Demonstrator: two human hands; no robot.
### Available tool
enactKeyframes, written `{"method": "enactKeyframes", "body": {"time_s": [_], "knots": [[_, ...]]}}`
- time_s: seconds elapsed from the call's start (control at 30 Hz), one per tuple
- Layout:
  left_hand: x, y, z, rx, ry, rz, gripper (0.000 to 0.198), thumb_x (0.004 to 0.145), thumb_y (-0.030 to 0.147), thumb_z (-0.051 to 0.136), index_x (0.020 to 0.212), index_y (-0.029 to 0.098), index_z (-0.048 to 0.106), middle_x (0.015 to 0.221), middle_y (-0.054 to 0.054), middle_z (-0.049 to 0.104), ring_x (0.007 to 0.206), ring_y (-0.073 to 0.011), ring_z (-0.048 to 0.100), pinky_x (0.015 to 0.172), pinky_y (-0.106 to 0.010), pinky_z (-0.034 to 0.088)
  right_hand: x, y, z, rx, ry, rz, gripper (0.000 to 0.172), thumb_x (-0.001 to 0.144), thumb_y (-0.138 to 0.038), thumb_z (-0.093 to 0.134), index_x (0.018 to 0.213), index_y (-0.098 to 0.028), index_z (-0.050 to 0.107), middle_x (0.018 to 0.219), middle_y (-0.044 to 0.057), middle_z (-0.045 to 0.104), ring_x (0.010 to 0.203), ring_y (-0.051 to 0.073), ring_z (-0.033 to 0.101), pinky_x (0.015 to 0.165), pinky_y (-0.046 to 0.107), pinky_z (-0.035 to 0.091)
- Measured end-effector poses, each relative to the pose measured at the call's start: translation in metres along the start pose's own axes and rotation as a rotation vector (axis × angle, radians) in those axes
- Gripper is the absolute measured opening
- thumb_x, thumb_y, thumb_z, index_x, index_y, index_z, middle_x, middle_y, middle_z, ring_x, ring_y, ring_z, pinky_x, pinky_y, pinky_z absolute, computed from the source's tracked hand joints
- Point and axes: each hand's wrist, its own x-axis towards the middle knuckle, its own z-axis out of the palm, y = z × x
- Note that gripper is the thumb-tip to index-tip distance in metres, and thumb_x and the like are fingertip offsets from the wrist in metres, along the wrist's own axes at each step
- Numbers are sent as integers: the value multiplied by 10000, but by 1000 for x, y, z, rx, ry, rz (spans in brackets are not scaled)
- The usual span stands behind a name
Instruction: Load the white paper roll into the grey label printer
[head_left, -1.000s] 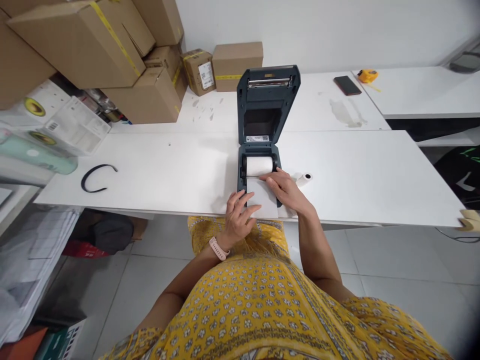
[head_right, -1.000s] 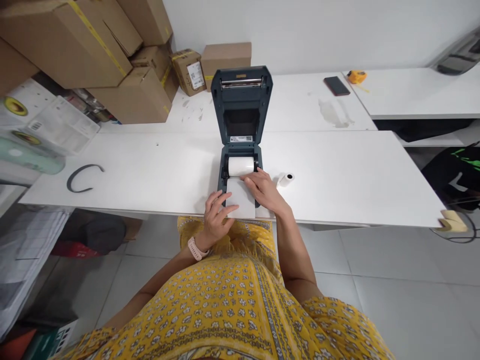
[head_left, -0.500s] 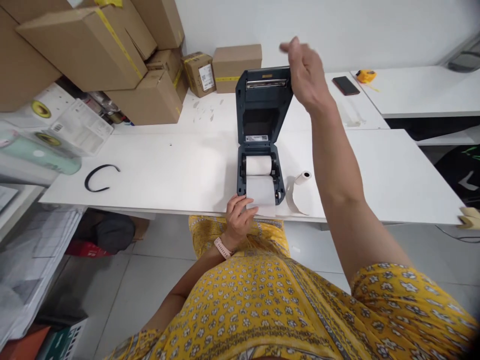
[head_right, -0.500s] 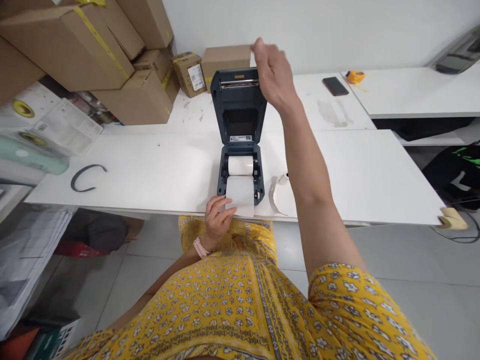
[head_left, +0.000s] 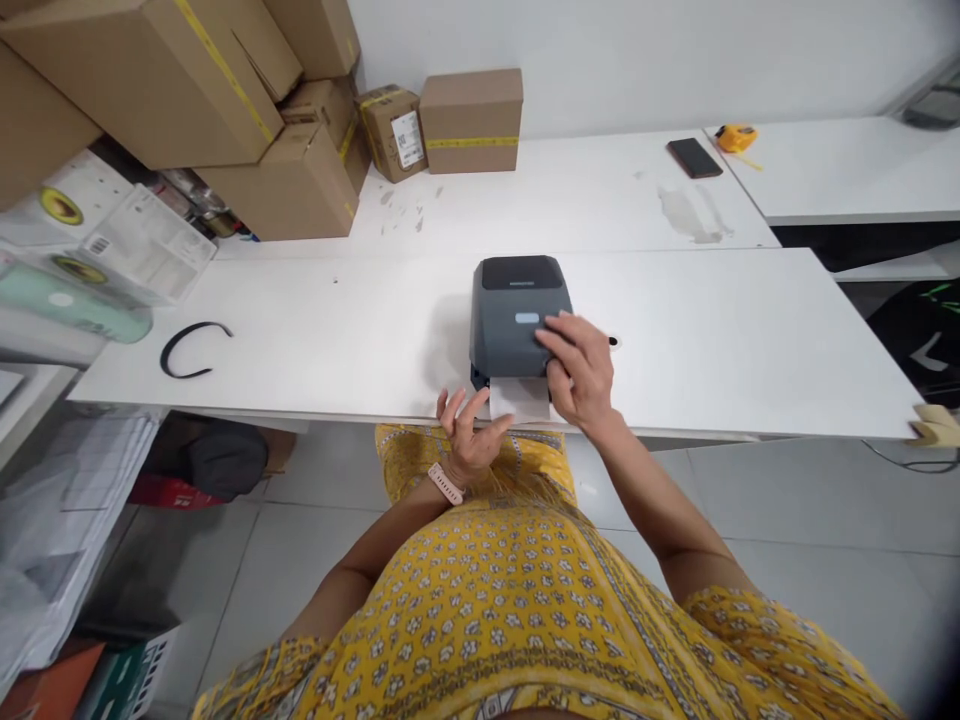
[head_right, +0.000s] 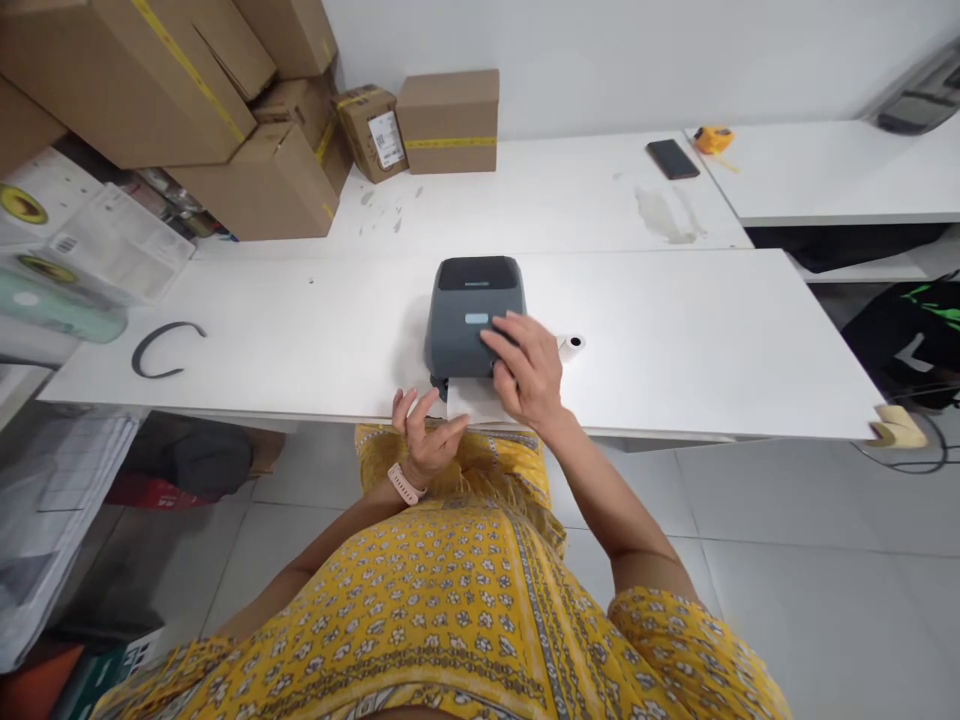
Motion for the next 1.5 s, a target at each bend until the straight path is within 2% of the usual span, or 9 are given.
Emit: {"method": "enactKeyframes", "body": {"time_s": [0.17, 0.3, 0.37, 0.53, 0.67, 0.97, 1.1, 1.33, 1.5], "knots": [[-12, -14, 8, -107, -60, 1, 146, 933, 296, 715, 1074, 302, 755, 1442, -70, 635, 1541, -279, 393, 1282, -611, 292, -44, -12, 9, -8, -37, 93, 529, 1032, -258, 417, 1550, -339, 489, 1496, 58, 621, 1450, 297, 538, 1173, 586, 468], [-13, -38, 25, -106, -129, -2, 662, 938, 624, 613, 1458, 218, 547, 1621, -182, 462, 1578, -364, 343, 1280, -652, 282, -59, -18, 20, 68, 34, 193, 518, 1053, -279, 334, 1533, -345, 518, 1507, 36, 609, 1487, 286, 500, 1217, 599, 434], [-6, -50, 32, -141, -130, 32, 753, 946, 663, 567, 1531, 203, 458, 1667, -198, 395, 1606, -365, 280, 1294, -647, 260, -66, -18, 27, 73, 64, 219, 514, 1057, -297, 320, 1521, -362, 532, 1494, 18, 618, 1488, 280, 502, 1237, 605, 416], [20, -62, 34, -286, -241, 144, 626, 1028, 535, 494, 1560, 227, 374, 1653, -188, 424, 1607, -302, 297, 1296, -592, 308, -77, -16, 38, 75, 138, 246, 508, 1060, -321, 305, 1495, -370, 563, 1464, -6, 639, 1480, 262, 512, 1268, 591, 393], [27, -59, 32, -324, -227, 146, 569, 1023, 501, 529, 1502, 217, 408, 1592, -188, 484, 1594, -302, 329, 1257, -561, 401, -77, -18, 40, 59, 150, 253, 521, 1050, -285, 303, 1489, -361, 574, 1469, -23, 638, 1480, 240, 511, 1273, 558, 401], [4, -61, 39, -292, -273, 39, 491, 970, 634, 556, 1283, 258, 510, 1381, -127, 634, 1487, -304, 494, 1225, -592, 440, -80, -22, 40, 49, 166, 300, 529, 1034, -271, 303, 1450, -357, 618, 1428, -19, 670, 1451, 246, 545, 1268, 556, 413], [-1, -59, 41, -386, -229, -12, 491, 916, 645, 645, 1198, 254, 550, 1365, -116, 646, 1456, -313, 523, 1241, -583, 420, -84, -20, 44, 58, 196, 277, 518, 1029, -305, 323, 1440, -366, 633, 1398, -4, 694, 1421, 273, 574, 1252, 578, 431], [10, -50, 37, -332, -255, -41, 495, 945, 532, 656, 1334, 277, 487, 1455, -129, 595, 1512, -302, 462, 1239, -596, 421, -72, -23, 25, 118, 90, 345, 489, 1051, -313, 328, 1428, -403, 627, 1424, -41, 683, 1446, 252, 555, 1239, 603, 437], [27, -36, 12, -406, -362, -111, 555, 995, 434, 587, 1486, 241, 415, 1603, -180, 463, 1589, -325, 330, 1244, -611, 394, -51, -33, 4, 268, 31, 508, 404, 1071, -315, 378, 1299, -347, 710, 1353, 2, 728, 1423, 255, 573, 1219, 612, 439]]}}
